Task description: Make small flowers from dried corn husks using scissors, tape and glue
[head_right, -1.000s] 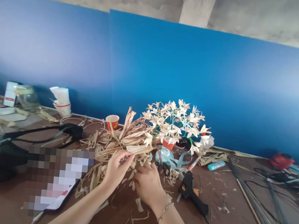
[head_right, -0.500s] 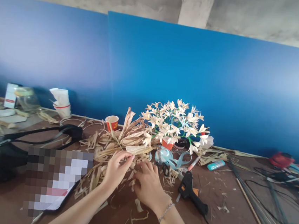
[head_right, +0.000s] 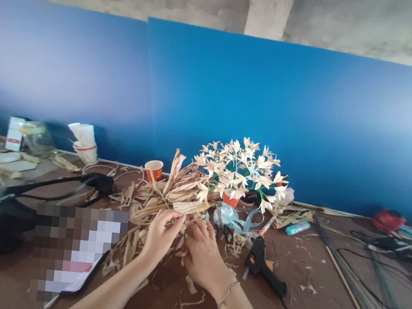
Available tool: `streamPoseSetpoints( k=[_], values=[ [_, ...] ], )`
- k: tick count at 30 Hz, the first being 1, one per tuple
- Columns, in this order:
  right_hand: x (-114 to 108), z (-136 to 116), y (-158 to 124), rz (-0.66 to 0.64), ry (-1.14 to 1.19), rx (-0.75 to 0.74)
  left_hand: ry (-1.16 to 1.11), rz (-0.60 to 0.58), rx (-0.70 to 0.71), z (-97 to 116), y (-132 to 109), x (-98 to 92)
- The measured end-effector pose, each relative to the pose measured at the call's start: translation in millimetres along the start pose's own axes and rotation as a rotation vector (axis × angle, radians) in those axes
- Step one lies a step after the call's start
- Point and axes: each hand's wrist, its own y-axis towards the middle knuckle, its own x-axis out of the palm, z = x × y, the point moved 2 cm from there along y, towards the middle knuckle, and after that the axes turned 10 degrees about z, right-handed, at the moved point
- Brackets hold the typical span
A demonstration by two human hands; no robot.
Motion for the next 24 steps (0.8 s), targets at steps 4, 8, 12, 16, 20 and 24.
streamPoseSetpoints(
  k=[4, 8, 12, 16, 20, 24],
  values=[
    [-7.4, -0.6, 3.7, 0.108, 0.086, 0.019, 0.02, -0.001, 0.016, -0.7, 0.2, 1.0],
    [-24.1, 2.3, 7.0, 0.394, 0.159, 0.134, 0.066, -0.025, 0.056, 1.7, -0.9, 1.9],
    [-30.1, 4.5, 6.2, 0.558, 0.158, 0.202, 0.131, -0.093, 0.095, 7.3, -4.1, 4.3],
    [-27.5, 5.4, 4.8, 0.589, 0.149, 0.223, 0.146, -0.131, 0.1, 11.4, -7.4, 6.3],
    [-24.9, 6.8, 4.2, 0.619, 0.136, 0.196, 0.135, -0.163, 0.086, 12.6, -8.5, 7.3],
    [-22.5, 9.2, 4.1, 0.67, 0.117, 0.169, 0.112, -0.176, 0.061, 14.5, -7.9, 7.0]
  ],
)
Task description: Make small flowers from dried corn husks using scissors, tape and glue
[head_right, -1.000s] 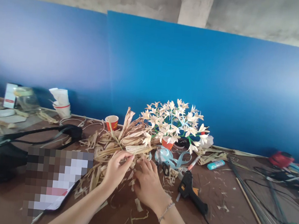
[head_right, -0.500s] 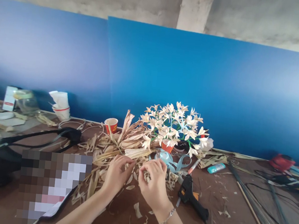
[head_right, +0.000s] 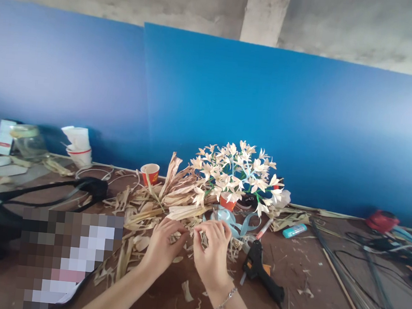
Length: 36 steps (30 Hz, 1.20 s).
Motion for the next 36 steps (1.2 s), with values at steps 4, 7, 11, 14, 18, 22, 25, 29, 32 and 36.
streamPoseSetpoints(
  k=[4, 7, 11, 14, 18, 22, 25, 29, 32, 36],
  values=[
    [1.2, 1.4, -0.7, 0.021, -0.013, 0.002, -0.014, -0.013, -0.009, 2.9, 0.3, -1.0],
    [1.4, 1.7, -0.9, 0.036, -0.021, 0.01, -0.02, -0.013, -0.012, 4.5, 0.0, -1.4],
    [1.6, 2.0, -1.1, 0.045, -0.026, 0.01, -0.027, -0.011, -0.017, 5.0, -0.7, -1.0],
    [2.1, 2.1, -1.3, 0.045, -0.03, 0.007, -0.031, -0.011, -0.016, 4.9, -1.3, -0.6],
    [2.6, 2.3, -1.2, 0.035, -0.035, 0.011, -0.05, -0.015, -0.013, 5.5, -1.1, -0.5],
    [1.7, 2.9, -1.9, 0.015, -0.023, 0.039, -0.071, -0.012, -0.031, 4.1, 0.1, -0.7],
    [0.6, 5.4, -3.3, 0.007, 0.03, 0.084, -0.097, -0.012, -0.051, 0.7, 0.8, -0.2],
    [-0.4, 13.5, -2.2, 0.023, 0.168, 0.256, -0.173, -0.023, -0.069, -3.4, 1.6, 1.3],
    [0.7, 18.7, 2.1, -0.043, 0.359, 0.427, -0.224, -0.039, -0.087, -4.1, 1.5, 2.4],
    [3.4, 20.8, 6.3, -0.165, 0.544, 0.601, -0.277, -0.078, -0.092, -2.2, 0.3, 3.7]
  ],
)
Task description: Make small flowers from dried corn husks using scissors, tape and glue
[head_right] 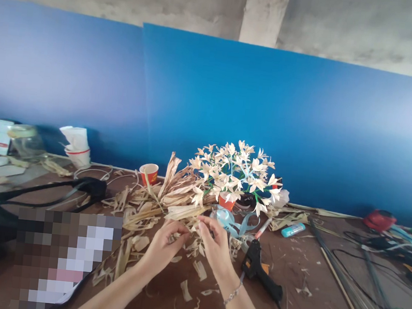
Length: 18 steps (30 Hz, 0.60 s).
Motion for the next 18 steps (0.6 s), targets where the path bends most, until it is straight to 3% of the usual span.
streamPoseSetpoints(
  k=[6, 18],
  values=[
    [2.2, 5.4, 1.4, -0.074, 0.058, 0.067, -0.042, -0.056, -0.037, -1.1, -2.6, 3.8],
    [2.2, 8.9, 0.6, 0.016, 0.022, 0.053, 0.016, 0.022, 0.004, 0.7, -4.5, 3.6]
  ],
)
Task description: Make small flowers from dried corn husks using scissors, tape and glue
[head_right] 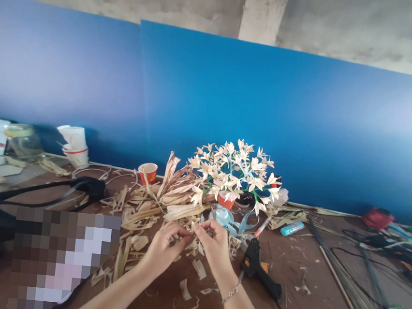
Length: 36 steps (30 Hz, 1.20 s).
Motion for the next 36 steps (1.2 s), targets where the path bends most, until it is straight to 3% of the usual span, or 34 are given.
streamPoseSetpoints(
  k=[19, 29, 33, 36],
  values=[
    [3.9, -4.8, -2.9, 0.085, -0.002, 0.024, 0.354, 0.033, 0.284, 18.5, -2.6, -6.7],
    [1.3, -8.7, -3.1, -0.062, 0.05, 0.088, 0.086, 0.06, 0.033, 6.0, 1.7, -3.5],
    [0.8, -12.6, -4.3, -0.117, 0.047, 0.09, 0.075, 0.026, 0.02, 5.9, 1.4, -3.2],
    [0.7, -13.9, -4.6, -0.154, 0.04, 0.01, 0.083, 0.011, 0.028, 7.4, 1.2, -3.5]
  ],
)
